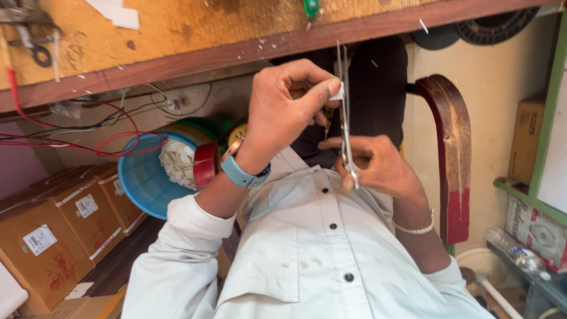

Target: The person works on a cylindrical electrical component, likely a motor stator, at a cluttered workbench. They use a screwdriver to adjust parts and scissors to cut small white insulating pieces, which they then insert into the component's slots.

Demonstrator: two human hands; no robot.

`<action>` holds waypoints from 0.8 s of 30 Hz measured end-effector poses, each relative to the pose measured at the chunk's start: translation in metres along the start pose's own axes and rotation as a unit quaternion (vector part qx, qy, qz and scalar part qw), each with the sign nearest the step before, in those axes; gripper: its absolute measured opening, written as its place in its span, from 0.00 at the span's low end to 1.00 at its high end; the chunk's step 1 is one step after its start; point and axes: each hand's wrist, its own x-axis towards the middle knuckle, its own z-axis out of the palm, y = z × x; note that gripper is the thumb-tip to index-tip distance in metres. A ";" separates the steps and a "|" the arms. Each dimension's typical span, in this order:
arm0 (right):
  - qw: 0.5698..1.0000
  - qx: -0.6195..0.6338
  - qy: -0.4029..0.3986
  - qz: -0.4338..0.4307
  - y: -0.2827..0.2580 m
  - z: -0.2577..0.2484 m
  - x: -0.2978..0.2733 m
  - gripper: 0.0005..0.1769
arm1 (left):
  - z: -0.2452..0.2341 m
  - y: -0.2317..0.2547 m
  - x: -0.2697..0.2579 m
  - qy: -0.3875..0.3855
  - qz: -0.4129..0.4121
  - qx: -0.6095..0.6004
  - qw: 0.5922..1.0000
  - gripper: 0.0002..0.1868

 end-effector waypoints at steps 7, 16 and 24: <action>0.999 -0.022 0.010 -0.035 -0.008 0.003 0.003 0.47 | 0.005 0.010 -0.003 0.008 0.015 0.009 1.000 0.06; 0.999 -0.023 0.023 0.004 -0.007 0.003 0.002 0.42 | 0.009 0.013 0.004 0.014 -0.002 0.023 1.000 0.06; 0.999 -0.037 0.015 0.004 -0.006 0.002 0.001 0.47 | 0.006 0.009 0.003 0.004 0.014 0.032 0.999 0.06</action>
